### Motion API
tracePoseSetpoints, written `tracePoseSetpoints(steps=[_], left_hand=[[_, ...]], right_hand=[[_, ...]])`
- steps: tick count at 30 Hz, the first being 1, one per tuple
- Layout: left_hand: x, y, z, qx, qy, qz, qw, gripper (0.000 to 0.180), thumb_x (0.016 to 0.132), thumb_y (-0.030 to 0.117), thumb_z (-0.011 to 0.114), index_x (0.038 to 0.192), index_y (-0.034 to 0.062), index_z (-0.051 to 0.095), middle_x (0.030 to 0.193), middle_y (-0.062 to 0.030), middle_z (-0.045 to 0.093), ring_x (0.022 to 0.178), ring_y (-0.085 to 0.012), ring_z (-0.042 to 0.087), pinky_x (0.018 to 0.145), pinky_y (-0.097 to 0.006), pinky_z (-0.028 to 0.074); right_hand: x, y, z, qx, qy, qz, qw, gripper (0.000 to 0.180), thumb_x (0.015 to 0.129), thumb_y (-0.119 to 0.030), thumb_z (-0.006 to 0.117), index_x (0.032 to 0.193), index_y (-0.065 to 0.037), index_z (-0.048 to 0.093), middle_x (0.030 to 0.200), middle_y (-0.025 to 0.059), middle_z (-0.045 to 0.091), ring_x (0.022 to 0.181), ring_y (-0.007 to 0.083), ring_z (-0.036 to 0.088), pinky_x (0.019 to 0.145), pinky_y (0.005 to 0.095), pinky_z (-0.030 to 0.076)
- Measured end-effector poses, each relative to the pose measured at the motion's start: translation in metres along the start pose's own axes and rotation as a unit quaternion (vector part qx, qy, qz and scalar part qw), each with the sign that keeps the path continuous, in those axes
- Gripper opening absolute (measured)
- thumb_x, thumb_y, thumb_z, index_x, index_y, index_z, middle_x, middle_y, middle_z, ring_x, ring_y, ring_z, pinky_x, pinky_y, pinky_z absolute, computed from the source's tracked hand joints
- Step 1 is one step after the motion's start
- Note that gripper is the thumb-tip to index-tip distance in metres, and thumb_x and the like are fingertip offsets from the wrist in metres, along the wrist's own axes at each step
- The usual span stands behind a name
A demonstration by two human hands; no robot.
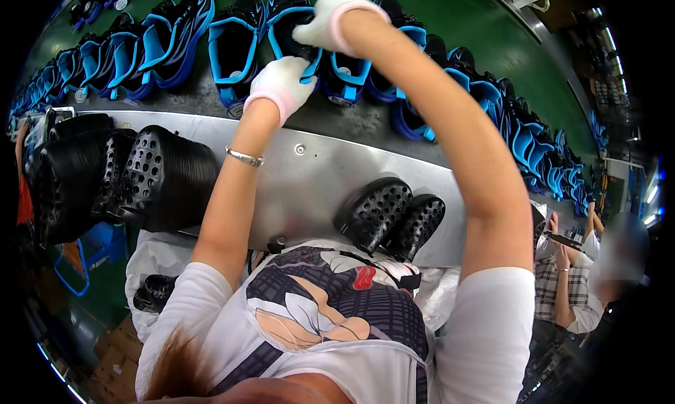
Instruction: The person picks up shoe upper components from a conveyor belt, inserts them into finished blue shoes, and later pulls additional components from large white bags to continue the process.
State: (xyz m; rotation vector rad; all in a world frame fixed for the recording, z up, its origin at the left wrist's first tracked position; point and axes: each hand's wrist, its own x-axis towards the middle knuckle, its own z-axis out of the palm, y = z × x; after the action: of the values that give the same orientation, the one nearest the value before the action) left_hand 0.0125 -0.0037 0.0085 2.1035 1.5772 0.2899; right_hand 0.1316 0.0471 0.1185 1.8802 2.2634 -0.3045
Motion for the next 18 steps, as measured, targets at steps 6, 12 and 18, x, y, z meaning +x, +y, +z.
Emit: tracePoseSetpoints(steps=[6,12,18], left_hand=[[0.019,-0.004,-0.014,0.019,-0.151,-0.068,0.986,0.031,0.085,0.024,0.056,0.107,0.0080,0.071,0.114,-0.0169,0.067,0.104,-0.0349,0.065,0.088,-0.040,0.054],[0.015,0.002,-0.027,-0.008,-0.158,-0.111,0.981,0.030,0.083,0.025,0.060,0.102,0.0071,0.073,0.107,-0.0187,0.069,0.099,-0.0343,0.067,0.086,-0.038,0.054],[0.018,0.000,-0.032,-0.025,-0.160,-0.132,0.978,0.027,0.081,0.025,0.060,0.092,0.0042,0.073,0.081,-0.0155,0.071,0.076,-0.0275,0.070,0.073,-0.035,0.055]], right_hand=[[0.054,-0.040,0.054,-0.025,-0.011,0.016,0.999,0.043,0.090,-0.042,0.054,0.098,-0.003,0.072,0.092,0.0220,0.070,0.084,0.0349,0.069,0.080,0.0430,0.056],[0.083,-0.030,0.082,0.003,-0.031,0.034,0.999,0.038,0.091,-0.036,0.056,0.105,-0.003,0.068,0.102,0.0215,0.068,0.093,0.0363,0.066,0.083,0.0426,0.053],[0.123,-0.028,0.104,-0.002,0.033,-0.009,0.999,0.020,0.086,-0.014,0.060,0.096,-0.004,0.074,0.108,0.0202,0.069,0.098,0.0382,0.068,0.080,0.0469,0.057]])
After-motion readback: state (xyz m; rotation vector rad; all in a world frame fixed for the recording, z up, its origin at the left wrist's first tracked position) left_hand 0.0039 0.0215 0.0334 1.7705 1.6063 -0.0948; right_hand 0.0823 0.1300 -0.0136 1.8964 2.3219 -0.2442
